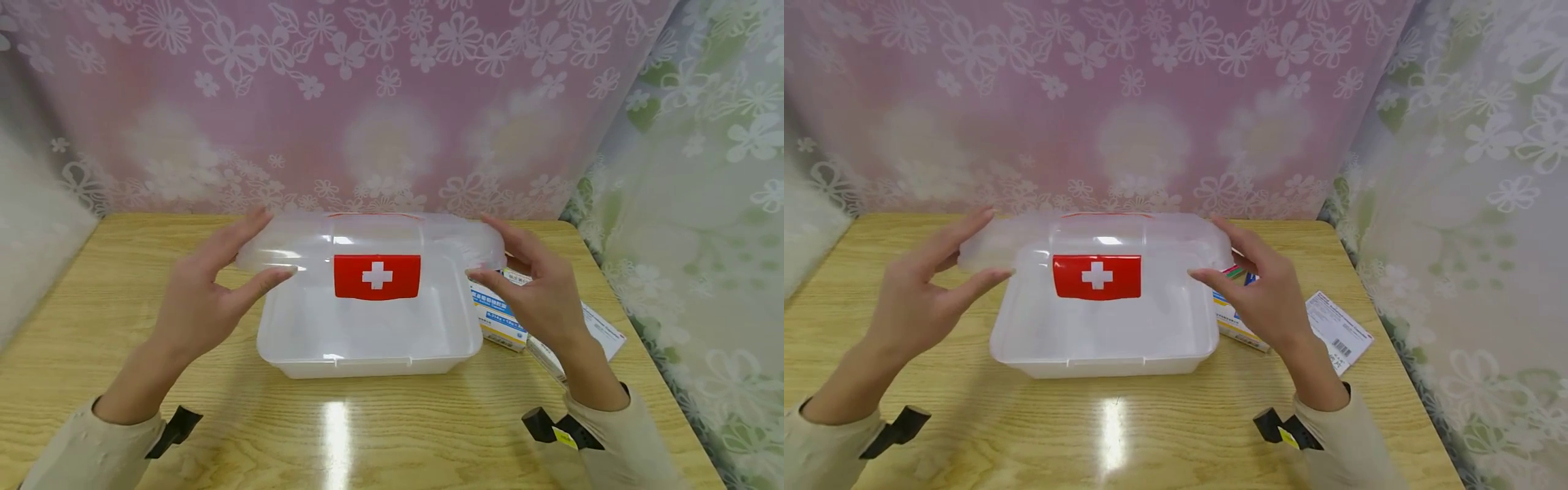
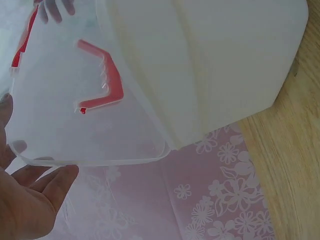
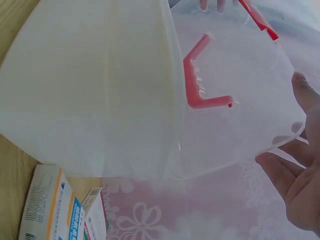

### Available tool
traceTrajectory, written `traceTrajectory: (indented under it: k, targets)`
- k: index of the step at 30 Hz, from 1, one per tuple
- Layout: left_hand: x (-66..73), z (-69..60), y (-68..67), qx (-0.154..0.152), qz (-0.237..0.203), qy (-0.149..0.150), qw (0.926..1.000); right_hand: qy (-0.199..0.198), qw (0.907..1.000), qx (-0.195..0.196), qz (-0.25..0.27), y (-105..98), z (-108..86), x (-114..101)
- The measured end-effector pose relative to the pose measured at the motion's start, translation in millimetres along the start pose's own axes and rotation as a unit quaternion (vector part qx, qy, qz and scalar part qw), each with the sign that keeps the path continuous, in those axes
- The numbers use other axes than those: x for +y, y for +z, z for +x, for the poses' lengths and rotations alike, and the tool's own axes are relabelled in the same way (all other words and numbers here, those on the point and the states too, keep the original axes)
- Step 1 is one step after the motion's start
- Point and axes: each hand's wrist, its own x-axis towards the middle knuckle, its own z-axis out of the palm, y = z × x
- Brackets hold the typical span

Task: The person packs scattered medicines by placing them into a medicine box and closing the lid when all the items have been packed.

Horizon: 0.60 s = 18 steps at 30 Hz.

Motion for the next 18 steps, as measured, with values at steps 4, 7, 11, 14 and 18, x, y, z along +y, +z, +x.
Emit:
traceTrajectory:
  k: [4,7,11,14,18]
  targets:
    - [4.9,6.3,-0.8,0.007,0.005,-0.055,0.9984,0.019,0.9995,0.023,0.008,-1,7.7,-2]
    - [6.9,10.9,-0.6,0.01,0.008,-0.088,0.996,0.033,0.9987,0.035,0.017,0,13.4,-2]
    - [7.5,15.7,0.5,0.011,-0.006,-0.114,0.9934,0.044,0.9979,0.039,0.028,0,21.3,-1]
    - [6.6,18.5,1.1,0.016,-0.045,-0.136,0.9895,0.061,0.997,0.039,0.026,0,27.4,-1]
    - [1.5,22.4,1.1,0.036,-0.121,-0.153,0.9802,0.089,0.9952,0.039,0.012,0,35.0,-1]
